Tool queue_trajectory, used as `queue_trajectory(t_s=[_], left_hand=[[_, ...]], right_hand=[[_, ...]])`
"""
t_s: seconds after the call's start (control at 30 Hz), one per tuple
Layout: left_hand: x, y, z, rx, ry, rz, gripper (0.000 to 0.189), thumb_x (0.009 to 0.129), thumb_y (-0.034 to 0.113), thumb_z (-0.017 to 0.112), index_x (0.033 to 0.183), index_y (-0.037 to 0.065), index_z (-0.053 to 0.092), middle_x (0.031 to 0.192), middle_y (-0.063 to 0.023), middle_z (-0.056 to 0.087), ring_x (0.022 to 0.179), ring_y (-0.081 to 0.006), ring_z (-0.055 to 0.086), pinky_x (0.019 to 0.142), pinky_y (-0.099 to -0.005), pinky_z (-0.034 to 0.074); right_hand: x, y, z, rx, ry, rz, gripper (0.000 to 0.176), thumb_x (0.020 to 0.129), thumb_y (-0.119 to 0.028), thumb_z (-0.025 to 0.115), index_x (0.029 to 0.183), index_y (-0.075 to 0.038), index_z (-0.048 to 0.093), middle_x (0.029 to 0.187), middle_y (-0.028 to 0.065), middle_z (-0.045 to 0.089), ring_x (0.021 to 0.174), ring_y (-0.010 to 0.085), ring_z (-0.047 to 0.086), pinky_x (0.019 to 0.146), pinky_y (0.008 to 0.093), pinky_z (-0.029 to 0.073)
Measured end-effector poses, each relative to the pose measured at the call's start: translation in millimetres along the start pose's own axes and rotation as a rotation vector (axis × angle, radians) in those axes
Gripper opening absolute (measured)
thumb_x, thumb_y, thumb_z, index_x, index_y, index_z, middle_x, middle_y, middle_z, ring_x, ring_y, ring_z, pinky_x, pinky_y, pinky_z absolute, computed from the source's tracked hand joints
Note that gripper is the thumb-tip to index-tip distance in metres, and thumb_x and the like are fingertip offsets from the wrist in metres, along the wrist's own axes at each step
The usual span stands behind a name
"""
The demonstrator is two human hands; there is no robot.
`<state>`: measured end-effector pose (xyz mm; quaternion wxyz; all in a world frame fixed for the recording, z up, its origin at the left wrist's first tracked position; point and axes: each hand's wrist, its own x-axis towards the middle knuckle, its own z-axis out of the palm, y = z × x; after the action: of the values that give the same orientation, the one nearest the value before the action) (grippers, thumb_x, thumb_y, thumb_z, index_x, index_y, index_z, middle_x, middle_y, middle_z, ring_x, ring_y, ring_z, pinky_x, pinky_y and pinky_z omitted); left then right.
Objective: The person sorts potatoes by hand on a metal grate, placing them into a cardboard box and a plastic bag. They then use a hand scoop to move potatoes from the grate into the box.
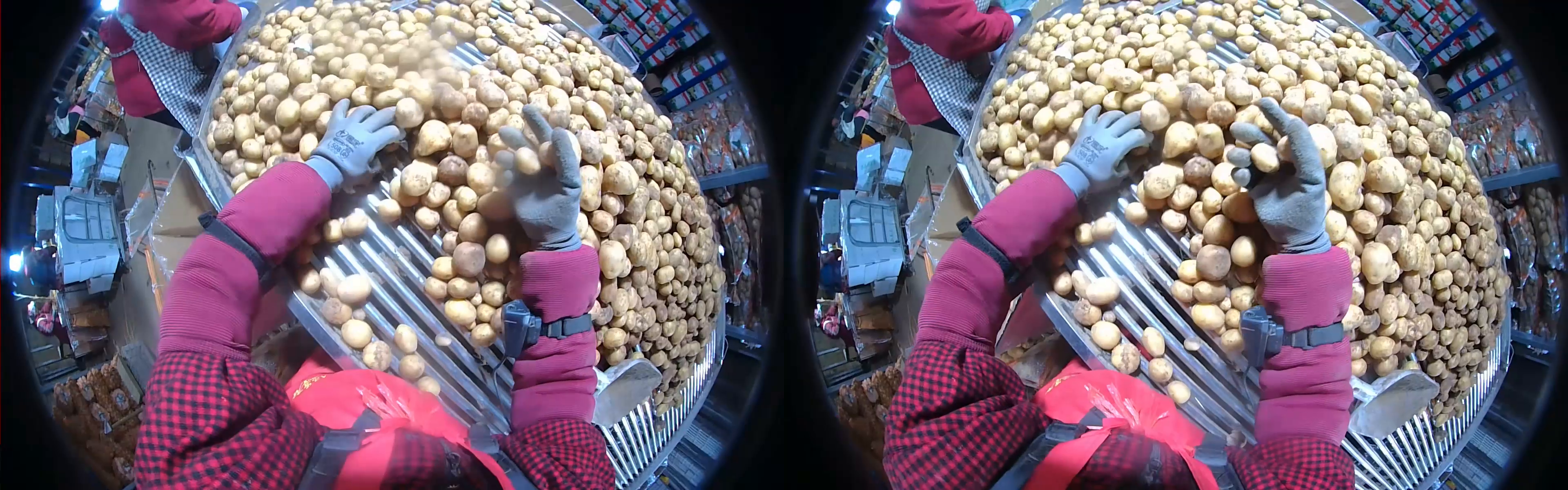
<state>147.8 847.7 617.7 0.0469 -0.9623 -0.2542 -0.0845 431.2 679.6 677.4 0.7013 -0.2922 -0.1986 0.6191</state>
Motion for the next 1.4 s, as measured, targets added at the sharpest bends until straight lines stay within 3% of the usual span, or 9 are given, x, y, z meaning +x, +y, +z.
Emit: queue_trajectory(t_s=[0.47, 0.57, 0.6, 0.7, 0.77, 0.87, 1.23, 1.3, 1.4], left_hand=[[81.1, -55.0, -0.6, 0.114, 0.047, -0.397, 0.05, 0.09, 0.035, 0.072, 0.138, 0.029, 0.062, 0.135, -0.002, 0.062, 0.133, -0.027, 0.052, 0.11, -0.0535, 0.028], [92.4, -28.1, -14.5, 0.08, 0.292, -0.074, 0.055, 0.085, 0.019, 0.076, 0.138, 0.026, 0.062, 0.138, -0.0054, 0.063, 0.124, -0.029, 0.06, 0.108, -0.0484, 0.04], [100.9, -20.3, -24.7, -0.099, 0.11, 0.128, 0.063, 0.081, 0.012, 0.077, 0.141, 0.024, 0.06, 0.138, -0.0074, 0.063, 0.117, -0.0306, 0.064, 0.103, -0.043, 0.048], [121.3, -14.7, -1.2, -0.314, 0.002, 0.124, 0.074, 0.078, 0.009, 0.078, 0.147, 0.021, 0.054, 0.135, -0.0105, 0.063, 0.119, -0.0358, 0.064, 0.101, -0.045, 0.053], [136.5, -8.9, -5.3, -0.241, -0.124, 0.028, 0.071, 0.078, 0.008, 0.078, 0.144, 0.02, 0.057, 0.135, -0.0107, 0.063, 0.121, -0.035, 0.064, 0.1, -0.0451, 0.053], [144.2, -2.3, -7.2, -0.179, -0.272, -0.065, 0.066, 0.077, 0.006, 0.079, 0.139, 0.02, 0.059, 0.13, -0.0115, 0.065, 0.121, -0.0341, 0.065, 0.1, -0.0463, 0.053], [106.3, 5.7, -6.2, -0.316, -0.223, -0.177, 0.058, 0.088, 0.029, 0.075, 0.141, 0.015, 0.058, 0.127, -0.0189, 0.069, 0.12, -0.0372, 0.065, 0.098, -0.0474, 0.053], [88.7, 10.1, -22.4, -0.368, -0.383, -0.226, 0.056, 0.087, 0.033, 0.075, 0.136, 0.011, 0.061, 0.122, -0.0194, 0.07, 0.116, -0.0373, 0.067, 0.095, -0.0475, 0.054], [37.7, 14.8, -21.8, -0.454, -0.217, -0.148, 0.054, 0.086, 0.033, 0.078, 0.136, 0.016, 0.064, 0.118, -0.0166, 0.069, 0.107, -0.0359, 0.069, 0.091, -0.0457, 0.056]], right_hand=[[-1.3, 11.3, 1.0, -0.362, -0.003, -0.169, 0.067, 0.108, -0.05, 0.05, 0.157, -0.006, 0.043, 0.129, 0.0179, 0.064, 0.099, 0.0229, 0.066, 0.083, 0.0344, 0.054], [1.6, 6.9, 1.9, -0.381, -0.024, -0.155, 0.063, 0.11, -0.046, 0.048, 0.157, -0.006, 0.044, 0.132, 0.0176, 0.063, 0.099, 0.0222, 0.066, 0.083, 0.0329, 0.054], [0.1, 6.1, 0.8, -0.366, -0.067, -0.117, 0.06, 0.111, -0.044, 0.048, 0.157, -0.005, 0.044, 0.135, 0.0178, 0.062, 0.099, 0.0222, 0.066, 0.083, 0.0324, 0.055], [3.6, 14.2, -10.4, -0.618, -0.197, -0.365, 0.052, 0.105, -0.007, 0.056, 0.156, -0.009, 0.044, 0.148, 0.0195, 0.056, 0.107, 0.0246, 0.069, 0.079, 0.0296, 0.058], [8.8, 20.9, -23.9, -0.619, -0.304, -0.502, 0.076, 0.092, 0.021, 0.057, 0.155, -0.019, 0.044, 0.16, 0.021, 0.044, 0.114, 0.0273, 0.069, 0.077, 0.0293, 0.06], [11.3, 21.2, -34.5, -0.95, -0.234, -0.619, 0.077, 0.093, 0.019, 0.056, 0.156, -0.024, 0.044, 0.163, 0.0216, 0.04, 0.118, 0.0291, 0.068, 0.079, 0.0308, 0.06], [12.7, 19.2, -28.3, -0.75, -0.385, -0.622, 0.09, 0.089, 0.025, 0.053, 0.158, -0.031, 0.043, 0.164, 0.0257, 0.037, 0.131, 0.0356, 0.06, 0.085, 0.0355, 0.061], [4.8, 12.1, -20.9, -0.639, -0.204, -0.292, 0.091, 0.087, 0.024, 0.058, 0.159, -0.03, 0.043, 0.164, 0.0262, 0.036, 0.135, 0.0375, 0.058, 0.09, 0.0396, 0.061], [10.5, 12.4, -25.7, -0.513, -0.47, -0.392, 0.084, 0.091, 0.009, 0.07, 0.16, -0.03, 0.041, 0.165, 0.0256, 0.034, 0.137, 0.0403, 0.055, 0.099, 0.0482, 0.059]])
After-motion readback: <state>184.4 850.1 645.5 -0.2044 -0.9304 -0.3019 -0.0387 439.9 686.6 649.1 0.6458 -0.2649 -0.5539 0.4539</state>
